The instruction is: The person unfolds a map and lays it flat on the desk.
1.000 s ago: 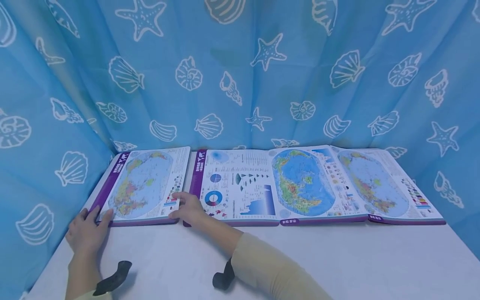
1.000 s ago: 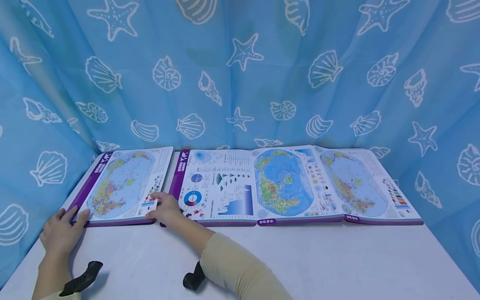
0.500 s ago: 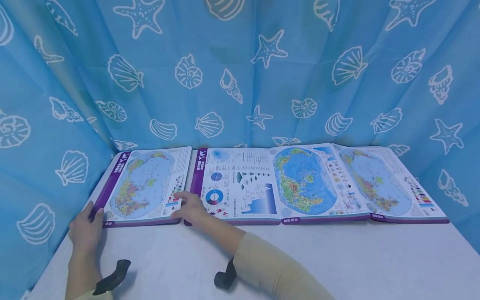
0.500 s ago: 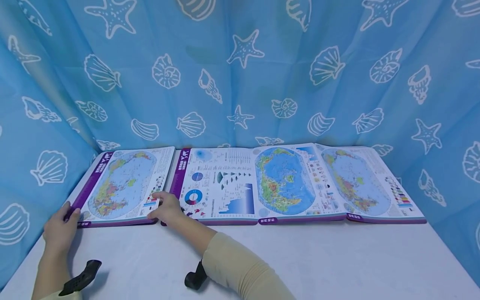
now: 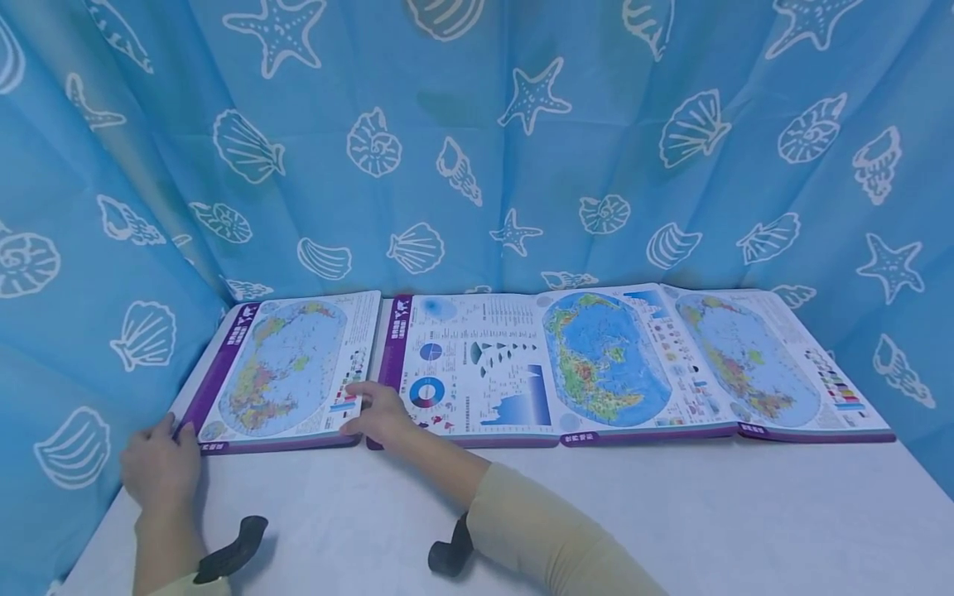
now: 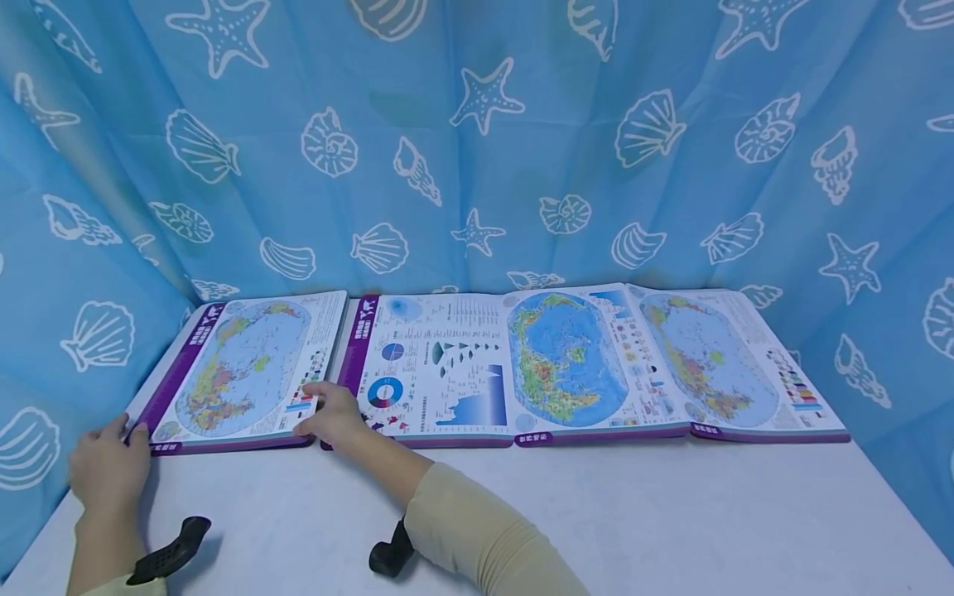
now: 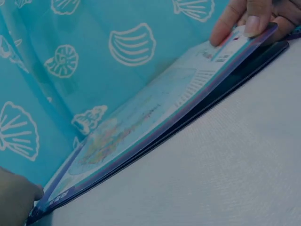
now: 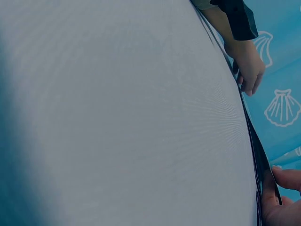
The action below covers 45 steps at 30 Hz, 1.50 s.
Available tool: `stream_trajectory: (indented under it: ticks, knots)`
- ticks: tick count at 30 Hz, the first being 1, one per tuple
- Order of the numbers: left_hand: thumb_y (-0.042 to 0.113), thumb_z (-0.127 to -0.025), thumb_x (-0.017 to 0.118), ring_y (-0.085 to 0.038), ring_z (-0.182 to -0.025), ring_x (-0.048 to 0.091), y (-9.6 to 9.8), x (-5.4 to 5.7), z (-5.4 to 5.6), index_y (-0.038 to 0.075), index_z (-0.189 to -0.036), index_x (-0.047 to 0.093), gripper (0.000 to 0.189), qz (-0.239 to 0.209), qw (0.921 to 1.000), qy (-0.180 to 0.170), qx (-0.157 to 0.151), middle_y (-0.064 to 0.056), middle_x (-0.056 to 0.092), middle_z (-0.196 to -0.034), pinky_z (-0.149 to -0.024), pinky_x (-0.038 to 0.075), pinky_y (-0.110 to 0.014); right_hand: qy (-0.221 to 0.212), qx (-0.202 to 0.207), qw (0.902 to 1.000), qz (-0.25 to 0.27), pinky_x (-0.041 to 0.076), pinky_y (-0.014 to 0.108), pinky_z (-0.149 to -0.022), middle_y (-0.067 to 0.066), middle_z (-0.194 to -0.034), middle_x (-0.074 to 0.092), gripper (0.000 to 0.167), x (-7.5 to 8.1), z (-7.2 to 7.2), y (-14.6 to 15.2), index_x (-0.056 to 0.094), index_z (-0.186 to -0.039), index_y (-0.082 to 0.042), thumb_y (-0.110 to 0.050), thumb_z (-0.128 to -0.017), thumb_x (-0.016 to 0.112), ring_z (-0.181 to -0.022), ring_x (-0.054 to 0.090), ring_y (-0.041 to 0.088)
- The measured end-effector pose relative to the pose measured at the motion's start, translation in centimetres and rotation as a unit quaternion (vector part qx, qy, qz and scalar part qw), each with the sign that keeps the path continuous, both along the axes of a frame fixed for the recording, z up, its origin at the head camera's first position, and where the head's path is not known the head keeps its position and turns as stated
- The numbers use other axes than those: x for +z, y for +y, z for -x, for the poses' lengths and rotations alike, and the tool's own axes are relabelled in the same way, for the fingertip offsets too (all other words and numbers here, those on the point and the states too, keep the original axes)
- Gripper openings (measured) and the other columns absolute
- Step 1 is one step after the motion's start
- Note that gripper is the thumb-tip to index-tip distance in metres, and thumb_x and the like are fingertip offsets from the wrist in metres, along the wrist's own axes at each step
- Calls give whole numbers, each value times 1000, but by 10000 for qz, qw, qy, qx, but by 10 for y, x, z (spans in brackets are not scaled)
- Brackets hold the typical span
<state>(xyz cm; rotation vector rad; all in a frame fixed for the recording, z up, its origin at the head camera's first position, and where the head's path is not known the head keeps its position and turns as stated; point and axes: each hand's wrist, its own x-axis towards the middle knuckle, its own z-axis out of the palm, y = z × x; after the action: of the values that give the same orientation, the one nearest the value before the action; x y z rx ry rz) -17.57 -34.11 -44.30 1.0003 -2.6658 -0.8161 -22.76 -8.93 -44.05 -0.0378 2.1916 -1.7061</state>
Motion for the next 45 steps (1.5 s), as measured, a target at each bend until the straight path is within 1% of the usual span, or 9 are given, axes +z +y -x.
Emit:
stream_trajectory:
  ticks: [4, 11, 15, 25, 33, 35, 39, 41, 45]
  knots:
    - [22, -101, 33, -55, -126, 24, 0, 0, 1, -4, -146, 21, 53, 63, 10000, -70, 5, -40, 24, -138, -104, 22, -66, -29, -19, 10000, 12, 42, 39, -103, 7, -133, 56, 56, 0, -1, 1, 63, -122, -20, -1, -72, 77, -127, 47, 27]
    - [26, -102, 34, -50, -129, 30, -6, 2, 0, 0, -147, 25, 53, -874, 9956, 224, 256, -34, 32, -141, -107, 29, -61, -20, -11, 9999, 115, 42, 38, -103, 8, -132, 57, 56, -1, -2, 1, 63, -123, -19, 1, -72, 77, -125, 49, 26]
    - [27, -102, 38, -48, -131, 31, -8, 1, 2, 2, -146, 29, 52, -1075, 9933, 340, 254, -31, 32, -144, -106, 31, -60, -17, 5, 9998, 187, 43, 37, -102, 8, -131, 58, 57, -2, 0, 2, 62, -124, -18, 1, -72, 77, -122, 51, 26]
    - [28, -101, 40, -41, -141, 19, -10, 3, 2, 9, -148, 29, 52, -1710, 9822, 752, 216, -23, 21, -153, -112, 24, -55, -43, 29, 9995, 318, 44, 37, -100, 7, -130, 58, 56, -2, 1, 4, 63, -124, -18, 2, -73, 76, -121, 52, 25]
    - [48, -93, 50, -28, -146, 11, -17, 6, -2, 15, -144, 40, 61, -2721, 9582, 835, 287, -9, 18, -158, -117, 16, -44, -248, 21, 9975, 659, 50, 32, -92, 8, -124, 63, 58, 0, -1, 2, 64, -122, -17, 7, -70, 75, -111, 60, 23]
    - [47, -91, 55, -25, -144, 21, -21, 5, -3, 19, -144, 40, 61, -3122, 9463, 791, 282, -7, 17, -158, -115, 23, -37, -281, 18, 9978, 603, 49, 33, -93, 7, -125, 63, 58, -1, 0, 4, 65, -121, -18, 7, -70, 75, -113, 59, 23]
    - [36, -85, 69, -10, -110, 52, -31, 4, -7, 31, -137, 46, 57, -4329, 8959, 998, 21, -3, 24, -153, -90, 49, -19, -235, 56, 9984, 508, 44, 36, -101, 8, -131, 59, 59, 0, 2, 9, 64, -122, -19, 6, -69, 75, -124, 50, 26]
    - [28, -83, 72, -1, -92, 53, -35, 3, -10, 34, -131, 51, 52, -4889, 8635, 1188, -351, -2, 30, -144, -77, 54, -16, -158, 113, 9983, 547, 44, 36, -101, 8, -133, 57, 61, 1, 4, 11, 63, -123, -18, 6, -69, 73, -125, 49, 27]
    - [20, -90, 65, 2, -84, 59, -39, 1, -16, 41, -117, 60, 35, -5301, 8311, 1190, -1183, 10, 40, -115, -74, 57, -24, -82, 146, 9978, 647, 52, 32, -86, 9, -134, 56, 63, 2, 6, 13, 61, -126, -18, 8, -69, 70, -110, 57, 22]
